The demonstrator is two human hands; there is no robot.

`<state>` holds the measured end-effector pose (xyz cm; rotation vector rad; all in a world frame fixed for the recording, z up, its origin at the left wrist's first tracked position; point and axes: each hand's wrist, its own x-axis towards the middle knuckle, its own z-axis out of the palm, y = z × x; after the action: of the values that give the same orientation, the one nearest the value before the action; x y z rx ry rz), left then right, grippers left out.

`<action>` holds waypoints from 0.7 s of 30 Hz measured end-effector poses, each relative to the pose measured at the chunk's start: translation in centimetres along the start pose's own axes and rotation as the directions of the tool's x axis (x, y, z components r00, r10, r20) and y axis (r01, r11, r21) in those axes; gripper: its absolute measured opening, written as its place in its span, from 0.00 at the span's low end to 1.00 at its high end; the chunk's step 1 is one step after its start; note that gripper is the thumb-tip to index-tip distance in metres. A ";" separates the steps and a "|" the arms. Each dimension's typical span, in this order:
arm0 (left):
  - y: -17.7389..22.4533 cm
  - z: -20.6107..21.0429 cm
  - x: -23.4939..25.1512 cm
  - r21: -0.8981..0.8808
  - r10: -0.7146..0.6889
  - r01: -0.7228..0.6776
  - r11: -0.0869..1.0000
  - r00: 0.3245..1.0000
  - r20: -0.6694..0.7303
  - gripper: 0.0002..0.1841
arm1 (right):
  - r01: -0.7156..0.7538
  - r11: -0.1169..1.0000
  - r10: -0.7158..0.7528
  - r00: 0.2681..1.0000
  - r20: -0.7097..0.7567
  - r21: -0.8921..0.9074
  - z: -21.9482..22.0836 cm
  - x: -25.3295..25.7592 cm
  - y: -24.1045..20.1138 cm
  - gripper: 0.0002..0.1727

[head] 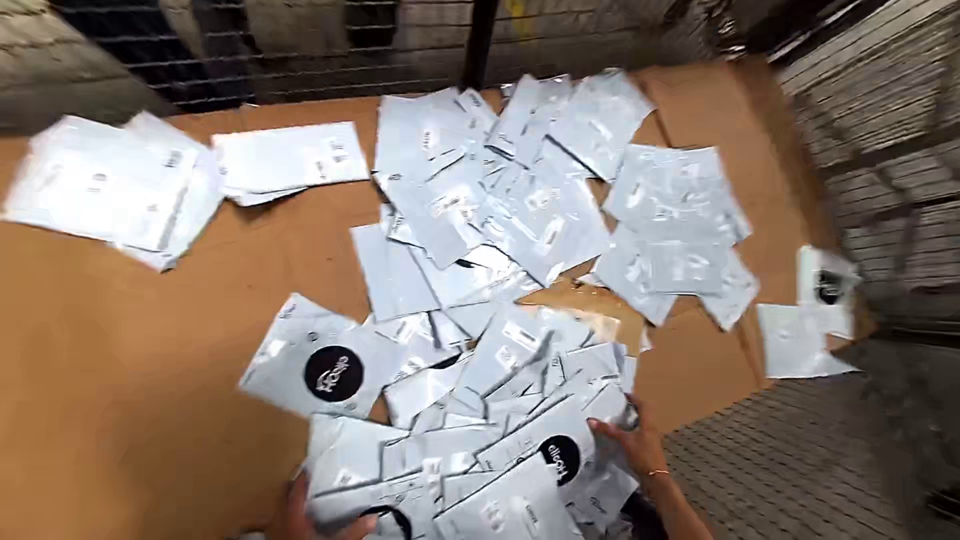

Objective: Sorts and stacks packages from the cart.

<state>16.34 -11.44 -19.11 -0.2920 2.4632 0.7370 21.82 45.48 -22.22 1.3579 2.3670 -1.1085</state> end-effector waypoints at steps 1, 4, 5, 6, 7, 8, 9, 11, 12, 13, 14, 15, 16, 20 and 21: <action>-0.3 -0.3 0.4 0.006 -0.013 0.013 1.000 1.000 0.024 0.77 | 0.007 1.000 -0.006 1.000 -0.010 0.016 0.5 -0.5 0.1 0.61; -1.4 -1.3 1.5 0.104 -0.063 0.058 0.993 0.997 0.043 0.76 | -0.014 1.000 0.014 0.995 0.096 0.002 0.7 -2.6 -0.8 0.56; -1.9 -1.4 2.1 0.123 -0.075 0.071 0.990 0.997 0.027 0.74 | 0.010 1.000 -0.009 0.991 0.133 -0.003 1.0 -3.6 -1.5 0.55; -2.3 -1.3 2.6 0.130 -0.093 0.090 0.987 0.996 0.015 0.73 | 0.029 1.000 -0.026 0.986 0.166 -0.013 1.5 -4.7 -2.5 0.56; -2.5 -1.2 2.9 0.142 -0.118 0.115 0.983 0.993 0.014 0.73 | 0.038 0.999 -0.031 0.981 0.193 -0.033 2.3 -5.8 -3.3 0.57; -2.5 -1.3 3.3 0.155 -0.147 0.141 0.978 0.989 0.028 0.73 | 0.030 0.997 -0.014 0.974 0.226 -0.066 3.4 -6.6 -4.1 0.59; -2.3 -1.6 3.8 0.150 -0.175 0.164 0.975 0.983 0.061 0.73 | 0.020 0.994 0.008 0.967 0.256 -0.109 4.7 -7.3 -4.9 0.60; -2.0 -2.7 4.2 0.111 -0.196 0.179 0.977 0.967 0.165 0.74 | 0.007 0.985 0.048 0.948 0.316 -0.170 7.4 -9.3 -6.6 0.61; -2.2 -3.2 4.3 0.070 -0.186 0.174 0.982 0.956 0.228 0.74 | 0.001 0.984 0.063 0.933 0.354 -0.177 8.7 -10.4 -7.6 0.62; -2.5 -3.6 4.4 0.027 -0.171 0.171 0.985 0.940 0.295 0.73 | -0.010 0.983 0.083 0.912 0.402 -0.182 10.0 -11.4 -8.7 0.63; -2.9 -4.0 4.4 0.016 -0.169 0.176 0.984 0.912 0.373 0.73 | -0.020 0.981 0.108 0.886 0.451 -0.195 11.1 -12.3 -9.7 0.63; -3.4 -4.4 4.6 0.018 -0.156 0.165 0.986 0.886 0.436 0.70 | -0.019 0.974 0.129 0.867 0.481 -0.227 12.0 -13.2 -10.5 0.64; -4.0 -4.6 4.8 0.004 -0.127 0.143 0.990 0.867 0.483 0.67 | -0.010 0.964 0.148 0.852 0.503 -0.266 12.7 -13.8 -11.2 0.64; -5.3 -4.6 4.8 -0.160 -0.110 0.230 0.960 0.833 0.542 0.47 | 0.011 0.962 0.169 0.763 0.624 -0.273 13.8 -15.2 -11.5 0.61; -5.3 -4.4 4.6 -0.221 -0.117 0.269 0.937 0.840 0.529 0.45 | 0.005 0.973 0.151 0.739 0.656 -0.229 14.3 -15.6 -11.0 0.59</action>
<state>12.45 -18.50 -21.00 -0.3932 1.7930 0.9455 19.01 22.05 -18.80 0.7731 1.8067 -1.0446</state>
